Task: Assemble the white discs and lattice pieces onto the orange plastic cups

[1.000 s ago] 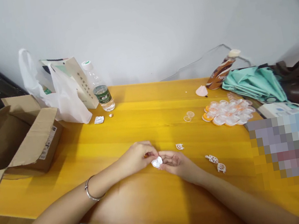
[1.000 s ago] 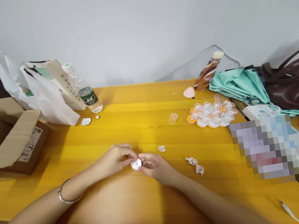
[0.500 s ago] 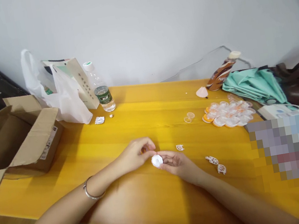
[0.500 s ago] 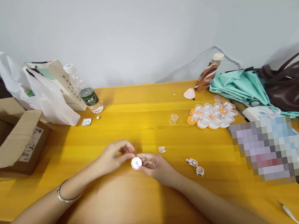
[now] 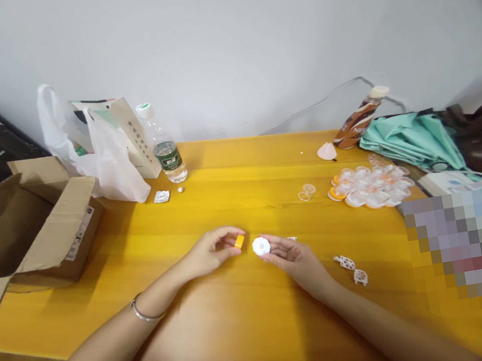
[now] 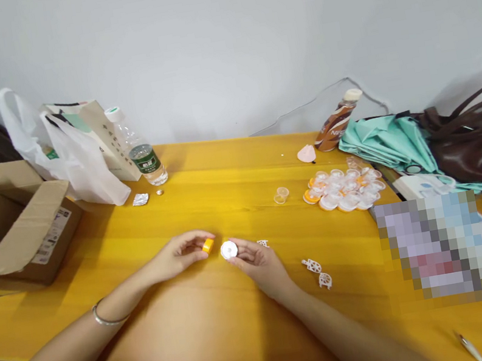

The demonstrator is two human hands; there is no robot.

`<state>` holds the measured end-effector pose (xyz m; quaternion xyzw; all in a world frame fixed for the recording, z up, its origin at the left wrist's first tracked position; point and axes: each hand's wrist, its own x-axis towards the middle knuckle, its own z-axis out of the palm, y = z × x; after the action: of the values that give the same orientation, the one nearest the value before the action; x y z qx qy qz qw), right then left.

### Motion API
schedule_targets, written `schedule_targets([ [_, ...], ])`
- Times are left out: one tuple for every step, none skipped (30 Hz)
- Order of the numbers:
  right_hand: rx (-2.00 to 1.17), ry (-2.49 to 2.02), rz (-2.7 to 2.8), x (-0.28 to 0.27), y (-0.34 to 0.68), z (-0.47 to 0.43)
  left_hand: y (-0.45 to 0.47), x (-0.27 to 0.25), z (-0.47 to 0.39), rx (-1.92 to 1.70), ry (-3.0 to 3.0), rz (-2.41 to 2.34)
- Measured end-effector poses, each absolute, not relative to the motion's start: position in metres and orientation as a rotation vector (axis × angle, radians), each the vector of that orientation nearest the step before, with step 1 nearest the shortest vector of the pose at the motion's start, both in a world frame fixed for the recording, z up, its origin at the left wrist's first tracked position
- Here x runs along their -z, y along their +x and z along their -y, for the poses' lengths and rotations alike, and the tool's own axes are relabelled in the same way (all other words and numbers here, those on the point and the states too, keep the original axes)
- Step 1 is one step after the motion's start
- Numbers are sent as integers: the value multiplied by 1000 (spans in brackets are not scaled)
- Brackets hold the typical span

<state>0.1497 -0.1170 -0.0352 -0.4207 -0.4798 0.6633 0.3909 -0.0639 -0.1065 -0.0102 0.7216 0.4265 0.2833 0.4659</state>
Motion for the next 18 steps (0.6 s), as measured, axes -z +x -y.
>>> schedule_targets([
  [-1674,-1072,1205,36,150,117,-64,10,106,-727,1645,-1003],
  [-1665,-1075,1194,36,150,117,-64,9,106,-753,1548,-962],
  [-1658,-1081,1187,37,149,117,-63,8,106,-772,1483,-930],
  [-1652,-1086,1180,37,149,117,-62,8,107,-791,1446,-908],
  [-1647,-1091,1175,37,148,117,-61,9,108,-809,1428,-895],
  [-1644,-1095,1172,38,148,117,-59,10,109,-824,1423,-887],
  [-1639,-1098,1172,38,147,117,-57,11,111,-837,1428,-884],
  [-1634,-1098,1176,38,147,118,-55,12,112,-846,1440,-881],
  [-1630,-1095,1183,37,147,118,-54,14,113,-850,1456,-881],
  [-1628,-1088,1192,37,146,118,-52,14,115,-850,1478,-886],
  [-1628,-1079,1203,37,146,118,-51,15,116,-848,1508,-895],
  [-1629,-1066,1212,37,146,119,-49,14,118,-852,1553,-907],
  [-1629,-1051,1221,37,146,119,-48,13,119,-860,1615,-921],
  [-1632,-1033,1231,38,146,119,-47,11,121,-874,1693,-934],
  [-1637,-1013,1243,38,145,120,-45,9,123,-889,1781,-944],
  [-1644,-990,1256,39,145,120,-44,6,124,-898,1872,-951],
  [-1649,-967,1266,40,145,121,-43,4,126,-900,1958,-960],
  [-1650,-945,1274,41,145,122,-42,2,127,-894,2030,-971],
])
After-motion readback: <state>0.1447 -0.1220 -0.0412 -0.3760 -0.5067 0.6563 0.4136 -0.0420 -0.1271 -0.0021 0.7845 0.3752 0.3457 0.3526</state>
